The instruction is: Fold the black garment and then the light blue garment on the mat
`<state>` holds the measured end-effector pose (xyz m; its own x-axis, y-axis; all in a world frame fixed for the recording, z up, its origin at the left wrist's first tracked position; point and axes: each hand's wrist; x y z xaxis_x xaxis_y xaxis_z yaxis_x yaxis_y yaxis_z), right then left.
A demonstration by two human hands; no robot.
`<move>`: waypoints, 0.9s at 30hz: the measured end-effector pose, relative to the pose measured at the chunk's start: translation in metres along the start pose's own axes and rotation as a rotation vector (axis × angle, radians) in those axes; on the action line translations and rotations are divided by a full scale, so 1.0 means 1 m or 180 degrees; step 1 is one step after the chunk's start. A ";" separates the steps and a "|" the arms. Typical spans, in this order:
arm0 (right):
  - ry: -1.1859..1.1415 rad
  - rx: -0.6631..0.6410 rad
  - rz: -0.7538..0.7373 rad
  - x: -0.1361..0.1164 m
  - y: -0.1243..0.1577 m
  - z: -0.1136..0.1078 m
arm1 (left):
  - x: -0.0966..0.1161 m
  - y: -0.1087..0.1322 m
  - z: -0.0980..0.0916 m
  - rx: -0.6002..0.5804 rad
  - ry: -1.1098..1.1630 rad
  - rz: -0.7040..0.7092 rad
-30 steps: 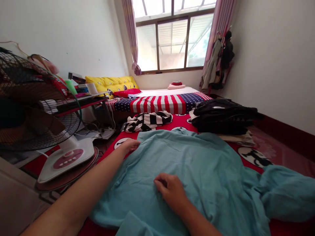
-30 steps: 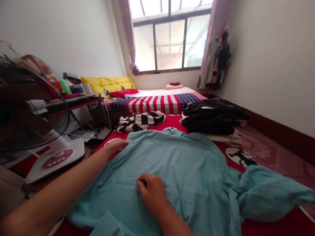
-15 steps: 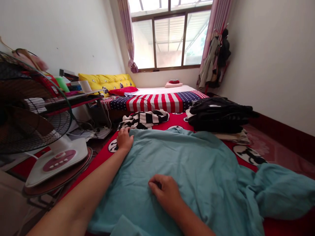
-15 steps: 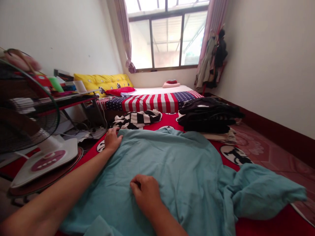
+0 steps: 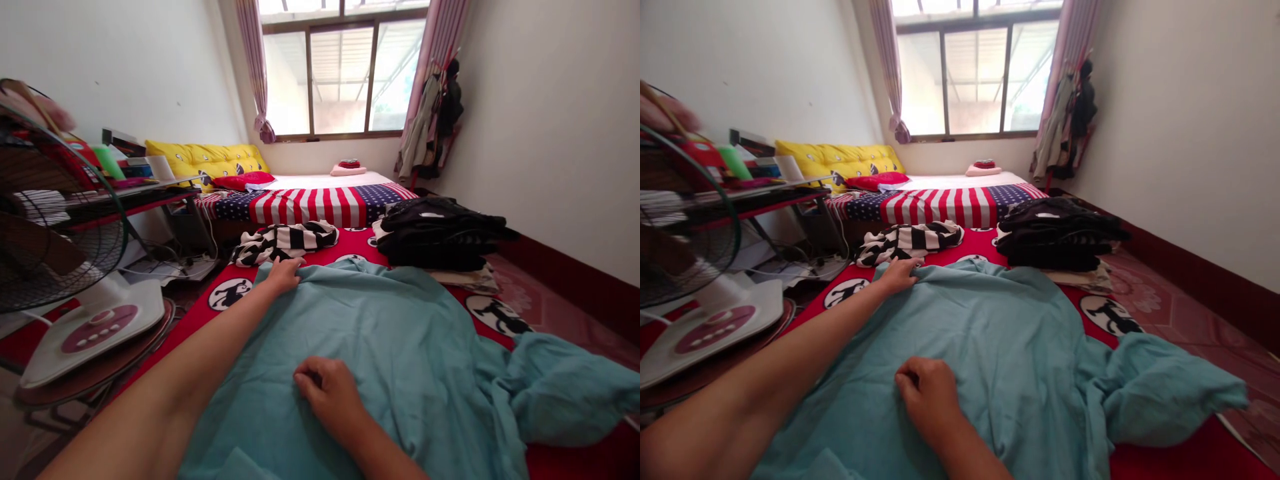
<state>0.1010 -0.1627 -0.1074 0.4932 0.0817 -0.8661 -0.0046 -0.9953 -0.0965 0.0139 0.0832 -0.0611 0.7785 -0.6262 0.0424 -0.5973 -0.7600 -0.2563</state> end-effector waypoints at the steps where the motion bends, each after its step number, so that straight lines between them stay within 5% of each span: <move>1: -0.0011 0.0009 -0.0007 0.000 0.000 0.000 | 0.002 0.005 -0.002 0.0049 -0.0107 0.0228; 6: -0.0041 0.0049 -0.0037 0.002 0.000 0.001 | 0.015 0.055 -0.008 0.0258 -0.0779 0.1620; 12: 0.0009 0.0069 -0.0026 0.000 0.000 0.001 | 0.027 0.090 -0.012 0.0067 -0.0331 0.1263; 19: 0.0048 0.0024 0.0010 0.001 -0.001 0.001 | 0.032 0.023 -0.012 0.0404 0.0018 -0.0142; 21: 0.0040 0.0018 0.0016 0.002 -0.001 0.001 | 0.028 0.001 -0.004 0.0183 0.0267 -0.0535; 24: 0.0005 0.0078 0.0017 0.003 -0.001 0.002 | 0.024 -0.020 0.008 -0.0236 0.0568 -0.0664; 27: -0.0044 0.0114 -0.0007 0.004 -0.001 0.002 | 0.028 -0.033 0.011 -0.0081 0.0627 -0.0586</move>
<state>0.1009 -0.1617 -0.1114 0.4812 0.0847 -0.8725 -0.0349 -0.9927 -0.1156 0.0575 0.0926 -0.0617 0.8235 -0.4970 0.2736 -0.4558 -0.8667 -0.2026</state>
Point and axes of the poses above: each hand's wrist, its own y-axis away from the middle knuckle, its own z-axis out of the palm, x = y × z, and after that the axes turned 2 degrees about z, right-handed
